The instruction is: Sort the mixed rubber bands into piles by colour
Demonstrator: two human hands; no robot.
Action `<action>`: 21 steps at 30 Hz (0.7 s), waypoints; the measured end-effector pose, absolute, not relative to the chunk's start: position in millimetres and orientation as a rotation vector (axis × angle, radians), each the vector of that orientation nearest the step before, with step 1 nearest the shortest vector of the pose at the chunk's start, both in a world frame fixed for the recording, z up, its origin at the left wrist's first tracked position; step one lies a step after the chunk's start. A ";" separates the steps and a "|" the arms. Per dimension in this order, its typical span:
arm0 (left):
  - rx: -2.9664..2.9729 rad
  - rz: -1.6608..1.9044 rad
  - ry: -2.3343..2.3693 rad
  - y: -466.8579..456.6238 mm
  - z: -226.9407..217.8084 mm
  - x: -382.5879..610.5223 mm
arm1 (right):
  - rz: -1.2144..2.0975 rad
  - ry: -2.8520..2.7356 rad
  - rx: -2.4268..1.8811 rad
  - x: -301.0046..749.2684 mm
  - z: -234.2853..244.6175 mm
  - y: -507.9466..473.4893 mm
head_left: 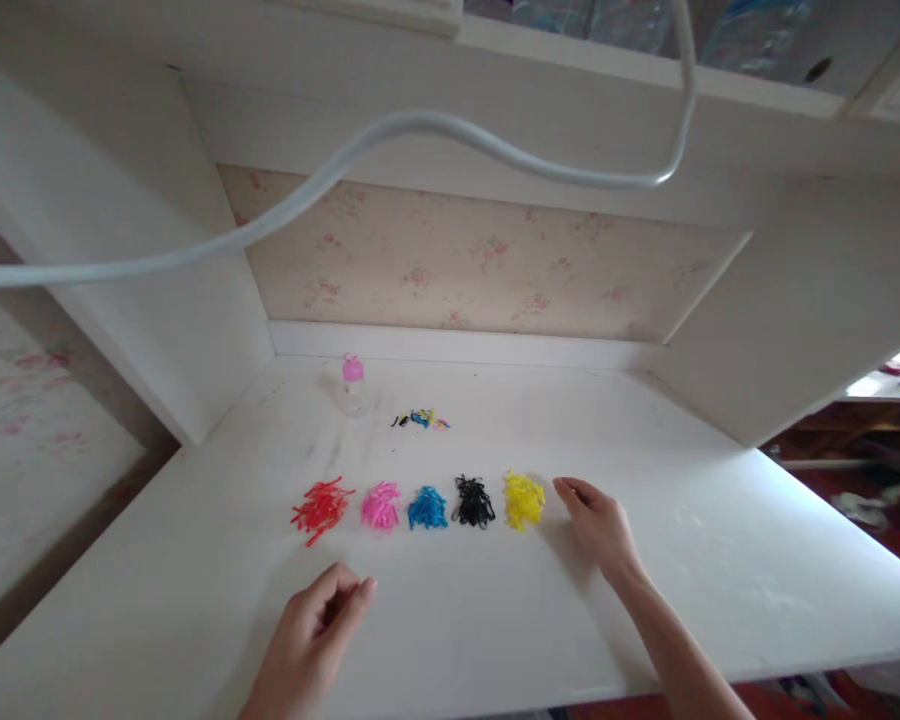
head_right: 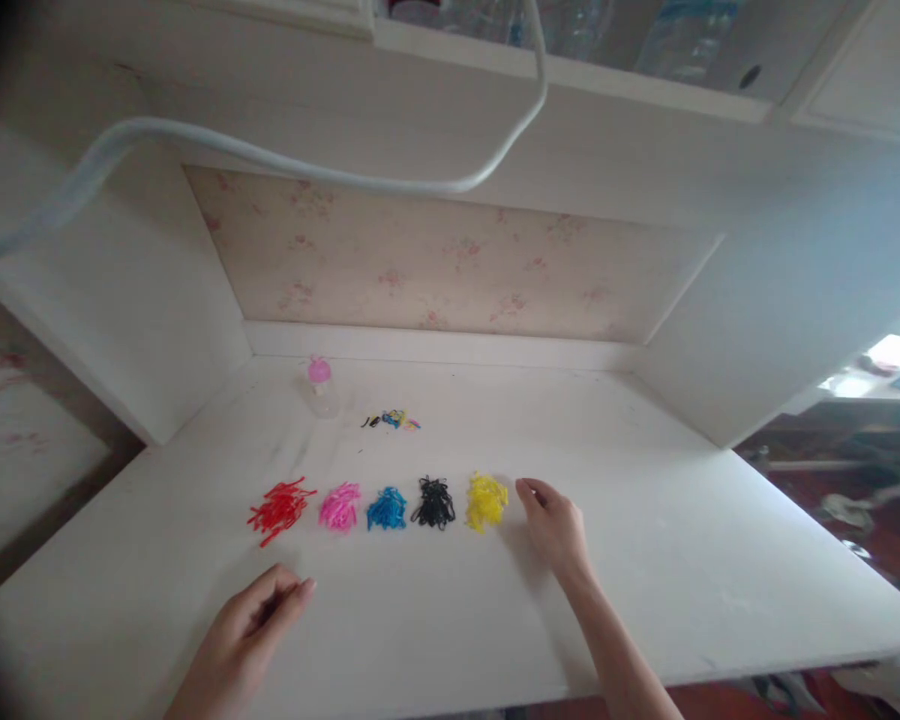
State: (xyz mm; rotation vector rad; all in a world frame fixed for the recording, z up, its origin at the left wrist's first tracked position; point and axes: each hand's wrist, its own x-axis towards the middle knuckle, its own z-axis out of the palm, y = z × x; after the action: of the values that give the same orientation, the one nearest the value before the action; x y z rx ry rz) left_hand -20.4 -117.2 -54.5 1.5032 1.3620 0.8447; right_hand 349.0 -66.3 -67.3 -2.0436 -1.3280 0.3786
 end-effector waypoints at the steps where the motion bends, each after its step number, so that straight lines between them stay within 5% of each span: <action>1: 1.514 0.837 1.355 -117.2 -54.8 -20.7 | 0.371 -1.367 -2.047 345.2 -61.0 -60.5; 9: 1.557 0.777 1.366 -116.3 -54.6 -21.6 | 0.272 -2.029 -2.001 276.6 -10.8 23.7; 21: 1.504 0.781 1.362 -113.6 -55.9 -21.2 | 0.336 -2.234 -2.042 242.8 -36.4 108.9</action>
State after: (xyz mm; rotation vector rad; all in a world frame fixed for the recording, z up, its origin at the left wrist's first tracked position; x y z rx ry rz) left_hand -21.2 -113.6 -55.9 1.5037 1.3617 0.7811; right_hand 242.8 108.9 -36.4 -2.0420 -2.2341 0.3358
